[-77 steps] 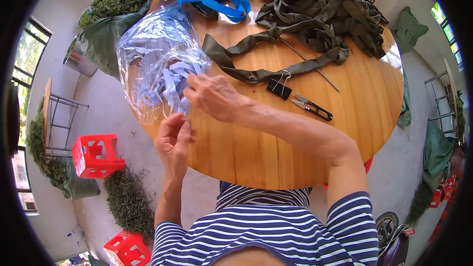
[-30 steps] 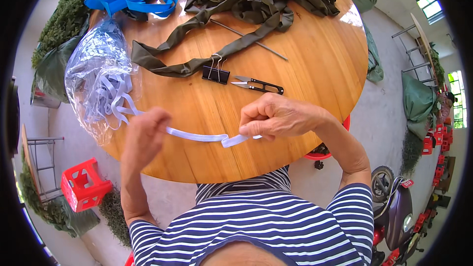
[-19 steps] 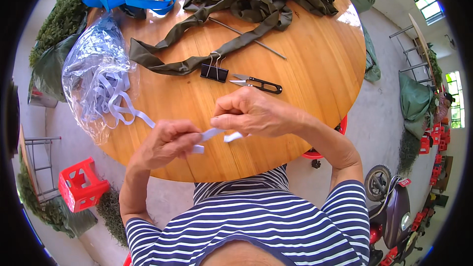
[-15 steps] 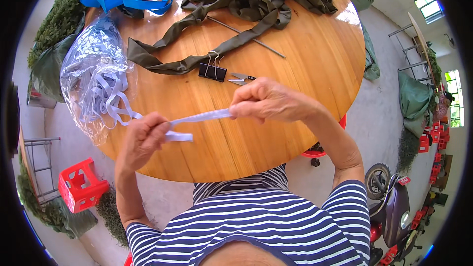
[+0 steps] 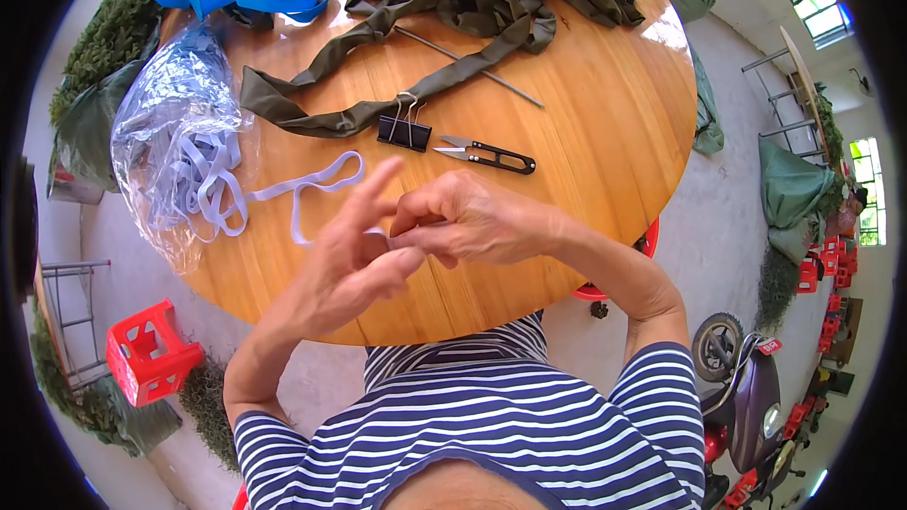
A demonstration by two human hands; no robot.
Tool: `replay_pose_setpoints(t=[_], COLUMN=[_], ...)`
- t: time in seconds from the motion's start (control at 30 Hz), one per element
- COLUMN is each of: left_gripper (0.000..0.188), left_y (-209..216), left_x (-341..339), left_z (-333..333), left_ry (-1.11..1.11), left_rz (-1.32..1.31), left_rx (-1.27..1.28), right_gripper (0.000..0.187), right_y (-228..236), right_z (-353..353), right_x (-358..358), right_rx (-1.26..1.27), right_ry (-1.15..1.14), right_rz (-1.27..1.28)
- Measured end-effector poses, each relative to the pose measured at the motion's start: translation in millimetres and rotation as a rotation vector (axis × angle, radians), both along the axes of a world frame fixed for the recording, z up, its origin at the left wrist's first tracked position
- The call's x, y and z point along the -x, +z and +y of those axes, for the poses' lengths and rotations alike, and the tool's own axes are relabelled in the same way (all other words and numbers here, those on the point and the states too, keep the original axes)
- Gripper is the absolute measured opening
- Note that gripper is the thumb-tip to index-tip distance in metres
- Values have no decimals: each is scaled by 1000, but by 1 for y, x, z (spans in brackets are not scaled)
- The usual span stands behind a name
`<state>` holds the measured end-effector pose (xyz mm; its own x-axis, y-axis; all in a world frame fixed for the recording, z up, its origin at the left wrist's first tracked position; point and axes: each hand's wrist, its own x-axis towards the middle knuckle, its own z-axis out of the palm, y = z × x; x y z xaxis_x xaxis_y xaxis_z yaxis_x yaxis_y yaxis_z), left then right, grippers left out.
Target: The person assembles green fabric items by inserting a white elastic band into a fabric casing using a metal rod. They pull the elastic through the casing, gather the fabric, and secure the ends with a binder clip. The process is repeated for multiple fabric items on a wooden table.
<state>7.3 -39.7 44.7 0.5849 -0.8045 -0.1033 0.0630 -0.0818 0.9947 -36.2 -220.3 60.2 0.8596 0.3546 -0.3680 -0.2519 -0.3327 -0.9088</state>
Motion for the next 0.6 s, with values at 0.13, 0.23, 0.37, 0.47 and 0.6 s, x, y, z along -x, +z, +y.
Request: replay_pose_setpoints(t=[0.13,0.23,0.37,0.47,0.6], left_gripper=[50,41,28,23,22], left_y=[-9,-11,-12,-12,-17], left_x=[-13,-14,-19,-24,-33], left_z=[0,2,6,6,7], left_ry=[-103,-97,-109,-93,204], left_rz=[240,186,120,79,263], left_rx=[-85,-123,-205,-219,-12], right_gripper=[25,25,21,25,31], right_y=[-6,-7,-3,-3,-4], right_z=[-2,-4,-8,-16,-26], right_x=[3,4,2,-2,-24], right_rx=[-30,-49,7,59,203], right_ry=[-42,-91,-125,-122,-541], right_rz=[-9,41,88,67,-185])
